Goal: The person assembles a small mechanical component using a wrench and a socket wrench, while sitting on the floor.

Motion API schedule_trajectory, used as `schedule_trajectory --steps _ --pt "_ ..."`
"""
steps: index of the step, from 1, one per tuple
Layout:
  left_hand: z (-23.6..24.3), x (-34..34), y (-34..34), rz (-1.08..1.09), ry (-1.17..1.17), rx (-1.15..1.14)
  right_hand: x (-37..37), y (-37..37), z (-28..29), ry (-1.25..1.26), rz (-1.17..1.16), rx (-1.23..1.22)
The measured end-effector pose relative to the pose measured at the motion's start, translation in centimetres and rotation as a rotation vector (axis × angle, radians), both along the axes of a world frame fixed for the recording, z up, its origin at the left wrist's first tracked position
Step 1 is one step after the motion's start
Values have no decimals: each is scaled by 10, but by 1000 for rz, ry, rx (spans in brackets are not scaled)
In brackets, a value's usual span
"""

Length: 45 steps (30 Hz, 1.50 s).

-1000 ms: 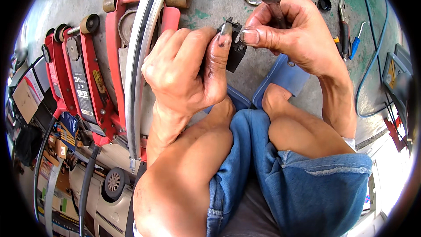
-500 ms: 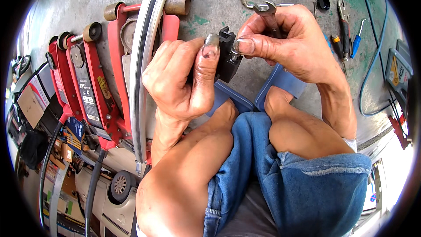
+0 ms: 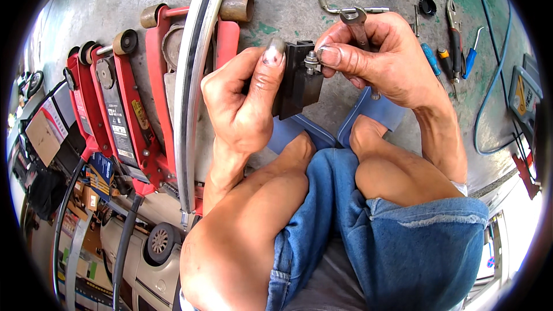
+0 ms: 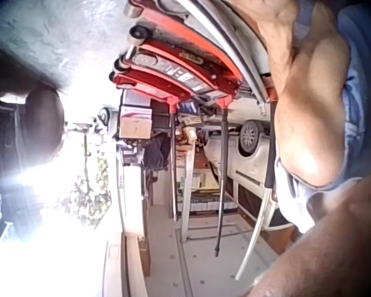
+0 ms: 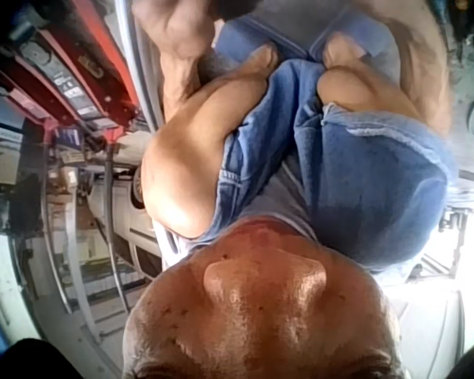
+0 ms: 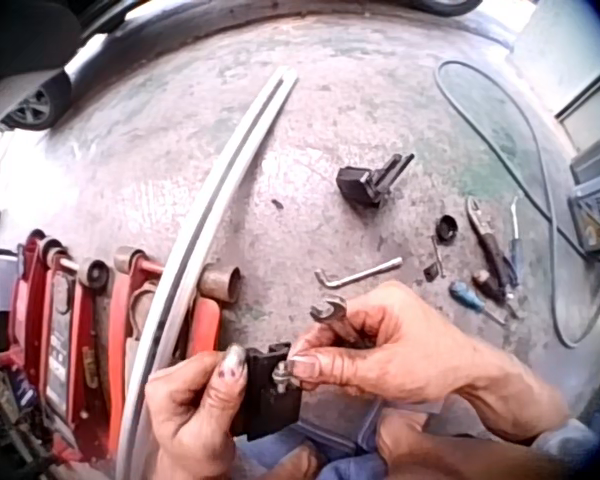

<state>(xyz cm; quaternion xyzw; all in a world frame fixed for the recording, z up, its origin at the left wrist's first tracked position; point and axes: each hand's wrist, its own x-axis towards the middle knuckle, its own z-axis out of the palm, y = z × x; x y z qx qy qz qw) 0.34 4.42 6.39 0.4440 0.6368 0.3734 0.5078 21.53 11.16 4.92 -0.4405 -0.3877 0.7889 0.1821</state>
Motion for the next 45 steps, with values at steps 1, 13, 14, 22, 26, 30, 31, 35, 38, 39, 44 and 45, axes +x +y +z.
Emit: schedule_trajectory --steps 1,13,14,22,26,30,31,35,38,39,44,45 --pt "-1 0 -1 1 4 -1 0 -1 -1 7 -1 -8" --pt "-11 -6 1 -21 -215 -96 3 -8 -2 85 -66 -12" --pt "-11 -6 1 -16 -225 -106 3 -9 -2 88 -62 -5" --pt "-4 -1 5 18 -363 -219 3 -12 1 122 -67 5" --pt "-7 -2 4 24 -398 -208 5 -11 3 110 -53 5" --pt "-6 -5 2 24 -402 -218 4 -11 5 102 -60 33" --pt "-6 -4 2 25 -399 -216 4 -10 7 90 -44 19" --pt "-11 -2 0 58 -329 -164 6 -10 8 44 -13 19" --pt "-11 -1 0 54 -295 -130 5 -11 9 53 -26 16" --pt "-11 0 0 55 -281 -106 5 -11 9 53 -25 16" --pt "-9 0 -2 55 -220 -66 5 -12 8 39 -16 84" --pt "-9 -1 -2 34 -187 -28 5 -12 9 39 -15 85"
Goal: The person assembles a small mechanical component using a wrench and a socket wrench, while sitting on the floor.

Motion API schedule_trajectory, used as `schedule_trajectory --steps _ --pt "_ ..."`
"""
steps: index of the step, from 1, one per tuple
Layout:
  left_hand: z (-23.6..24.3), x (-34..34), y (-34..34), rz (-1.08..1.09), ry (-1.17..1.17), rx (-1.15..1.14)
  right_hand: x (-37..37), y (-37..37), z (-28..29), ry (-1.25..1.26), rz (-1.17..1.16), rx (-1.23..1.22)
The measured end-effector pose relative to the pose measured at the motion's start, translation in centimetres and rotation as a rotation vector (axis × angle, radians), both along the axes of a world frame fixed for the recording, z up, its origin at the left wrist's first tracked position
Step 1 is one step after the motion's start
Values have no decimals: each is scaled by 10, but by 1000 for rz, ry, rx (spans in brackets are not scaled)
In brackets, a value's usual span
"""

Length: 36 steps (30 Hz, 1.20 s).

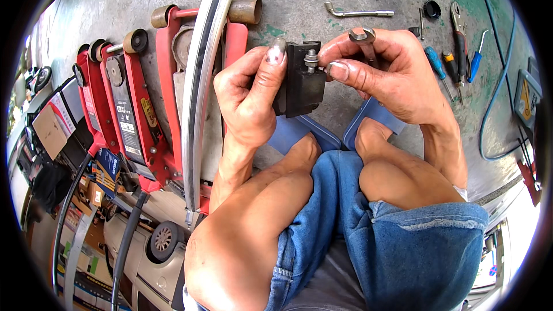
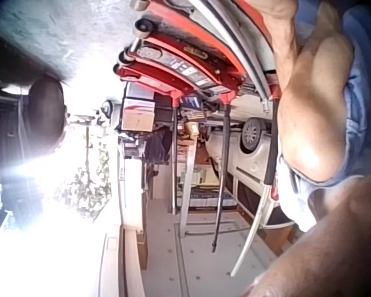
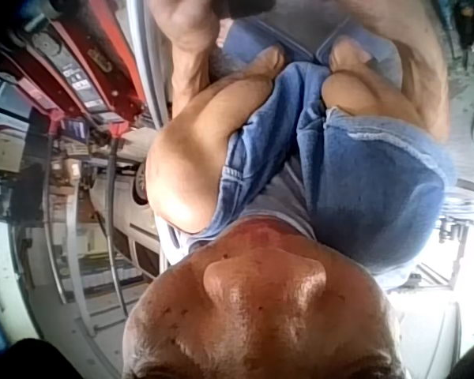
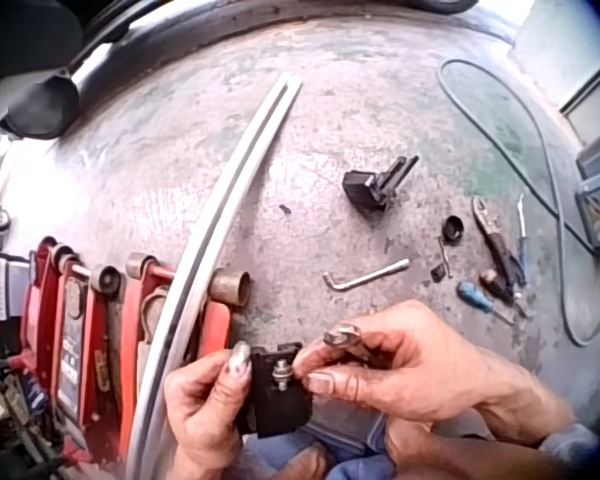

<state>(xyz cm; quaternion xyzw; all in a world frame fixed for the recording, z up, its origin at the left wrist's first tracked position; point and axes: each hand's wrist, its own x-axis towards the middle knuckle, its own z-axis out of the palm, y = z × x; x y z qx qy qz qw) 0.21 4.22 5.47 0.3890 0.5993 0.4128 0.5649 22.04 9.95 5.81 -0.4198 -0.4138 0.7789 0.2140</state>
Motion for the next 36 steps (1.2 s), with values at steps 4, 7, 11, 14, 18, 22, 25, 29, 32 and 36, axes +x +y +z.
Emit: schedule_trajectory --steps 4,7,11,14,18,22,25,29,32,36 --pt "-6 -3 -3 -37 132 86 1 -1 -1 -3 -1 14" --pt "-11 -4 -3 -24 354 345 1 -6 -8 29 -6 48" --pt "-2 -8 3 -126 564 514 1 -5 -9 85 -2 53" --pt "2 -6 7 -138 656 671 0 -5 -10 102 6 73" --pt "0 -4 9 -156 748 785 1 -7 -12 82 10 100" --pt "1 -6 10 -157 754 828 0 -6 -7 77 16 80" --pt "0 -8 10 -166 763 862 -2 -8 -8 94 -2 90" --pt "-1 -7 9 -144 752 879 -3 -9 -13 97 -8 142" --pt "4 -7 6 -151 723 727 -3 -8 -9 75 -7 57" --pt "6 -6 2 -143 650 538 -4 -6 -4 35 2 67"
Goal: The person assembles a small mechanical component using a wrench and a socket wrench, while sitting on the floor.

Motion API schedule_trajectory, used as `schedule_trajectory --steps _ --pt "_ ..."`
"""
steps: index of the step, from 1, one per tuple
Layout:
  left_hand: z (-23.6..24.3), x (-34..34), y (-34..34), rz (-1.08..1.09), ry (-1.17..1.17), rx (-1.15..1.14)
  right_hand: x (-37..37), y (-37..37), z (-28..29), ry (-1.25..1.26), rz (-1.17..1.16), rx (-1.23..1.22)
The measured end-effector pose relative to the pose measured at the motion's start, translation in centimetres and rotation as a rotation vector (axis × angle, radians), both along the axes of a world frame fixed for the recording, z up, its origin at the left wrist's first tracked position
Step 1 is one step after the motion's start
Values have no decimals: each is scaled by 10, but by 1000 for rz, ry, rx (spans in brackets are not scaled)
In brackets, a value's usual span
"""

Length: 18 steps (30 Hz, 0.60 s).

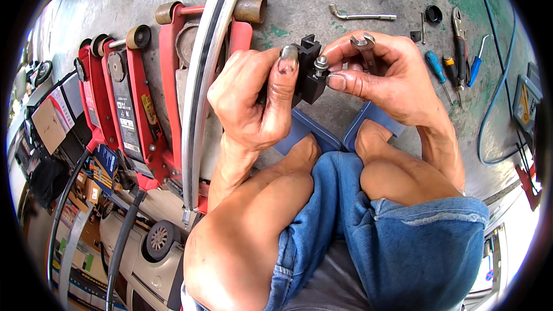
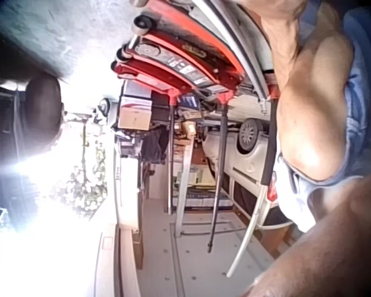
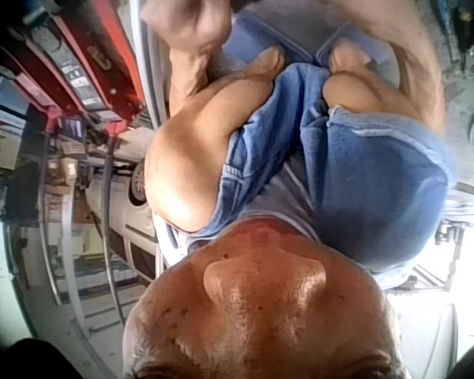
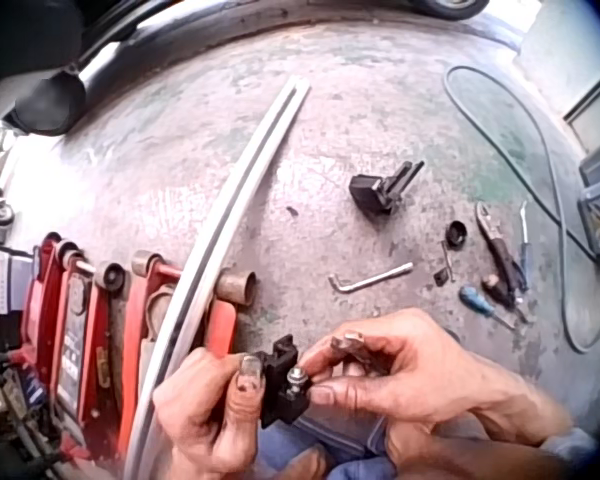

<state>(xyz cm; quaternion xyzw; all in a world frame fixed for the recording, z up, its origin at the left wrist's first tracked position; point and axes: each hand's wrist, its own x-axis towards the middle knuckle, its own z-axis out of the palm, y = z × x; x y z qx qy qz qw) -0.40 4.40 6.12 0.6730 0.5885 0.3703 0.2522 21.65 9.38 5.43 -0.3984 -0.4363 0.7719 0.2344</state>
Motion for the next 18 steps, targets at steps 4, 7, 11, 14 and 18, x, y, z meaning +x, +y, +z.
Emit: schedule_trajectory --steps 4,7,11,14,18 --pt "-1 5 -2 58 -72 -111 -1 -2 -4 -4 -36 -86" --pt "-1 5 -2 58 -87 -115 -1 -2 -3 9 -51 -83" --pt "0 4 -3 77 -117 -145 -3 -3 -2 8 -62 -83" --pt "1 6 -5 133 -182 -232 -2 -3 -3 -11 -43 -85" --pt "1 13 -1 237 -449 -518 -1 -6 -14 -36 -58 52"
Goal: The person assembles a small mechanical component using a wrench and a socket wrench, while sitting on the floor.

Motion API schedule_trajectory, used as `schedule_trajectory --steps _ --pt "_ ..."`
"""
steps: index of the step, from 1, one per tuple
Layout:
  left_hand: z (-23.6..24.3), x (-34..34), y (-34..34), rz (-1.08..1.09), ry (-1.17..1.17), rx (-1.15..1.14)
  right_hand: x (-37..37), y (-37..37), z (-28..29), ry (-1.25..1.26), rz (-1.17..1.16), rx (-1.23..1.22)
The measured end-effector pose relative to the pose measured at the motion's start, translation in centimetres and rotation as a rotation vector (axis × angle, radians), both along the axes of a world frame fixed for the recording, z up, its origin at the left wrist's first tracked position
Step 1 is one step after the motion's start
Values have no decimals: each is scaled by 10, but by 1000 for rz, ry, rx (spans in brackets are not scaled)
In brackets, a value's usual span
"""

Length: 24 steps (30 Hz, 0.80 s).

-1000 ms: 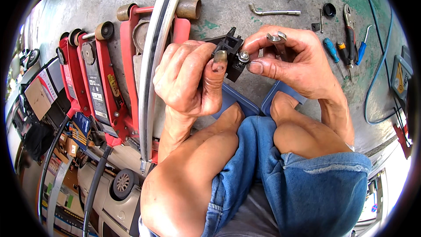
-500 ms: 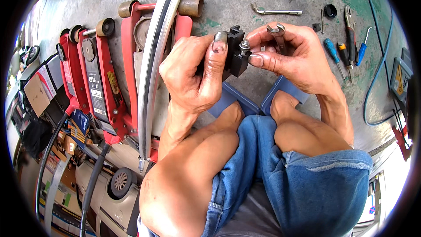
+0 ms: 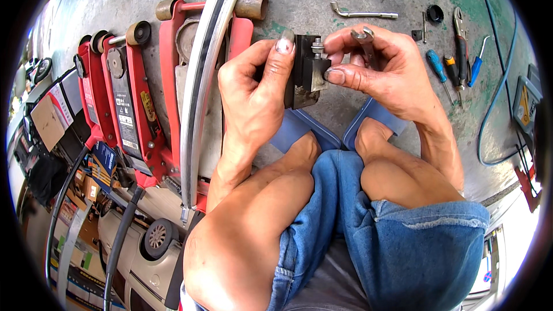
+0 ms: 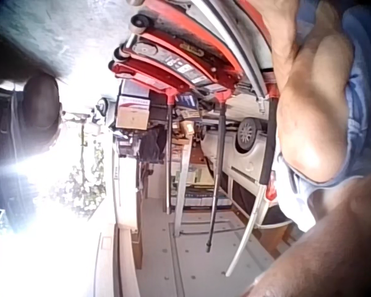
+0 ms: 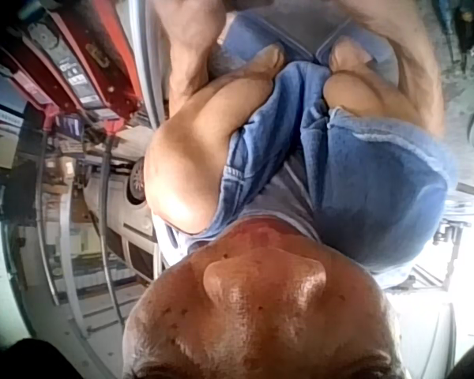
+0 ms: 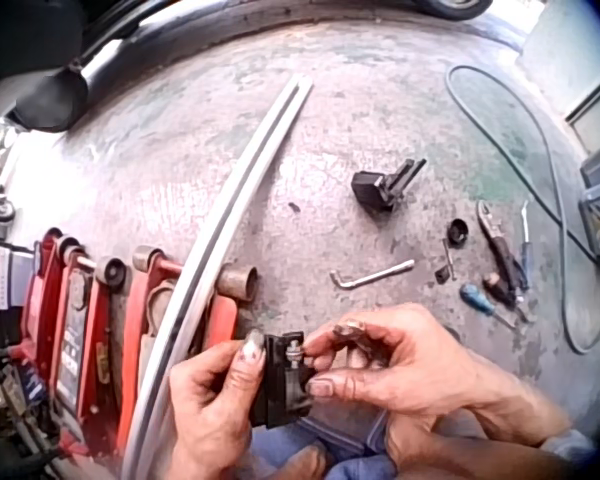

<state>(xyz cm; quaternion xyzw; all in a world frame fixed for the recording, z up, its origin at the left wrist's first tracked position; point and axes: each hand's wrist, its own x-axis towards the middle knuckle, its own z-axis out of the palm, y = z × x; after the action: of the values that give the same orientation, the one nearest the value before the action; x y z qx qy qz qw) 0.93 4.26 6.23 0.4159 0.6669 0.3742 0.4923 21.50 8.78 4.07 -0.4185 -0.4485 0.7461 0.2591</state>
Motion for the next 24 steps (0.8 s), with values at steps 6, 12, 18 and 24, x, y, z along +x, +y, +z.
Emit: schedule_trajectory --steps 6,12,18,24 --pt "-3 -4 1 71 -167 -111 3 1 -14 5 23 204" --pt "-2 -2 1 103 -207 -126 1 -1 -18 8 -29 186" --pt "-2 -3 0 93 -343 -191 1 3 -17 40 10 221" --pt "-3 0 4 84 -565 -309 1 2 -17 8 117 255"
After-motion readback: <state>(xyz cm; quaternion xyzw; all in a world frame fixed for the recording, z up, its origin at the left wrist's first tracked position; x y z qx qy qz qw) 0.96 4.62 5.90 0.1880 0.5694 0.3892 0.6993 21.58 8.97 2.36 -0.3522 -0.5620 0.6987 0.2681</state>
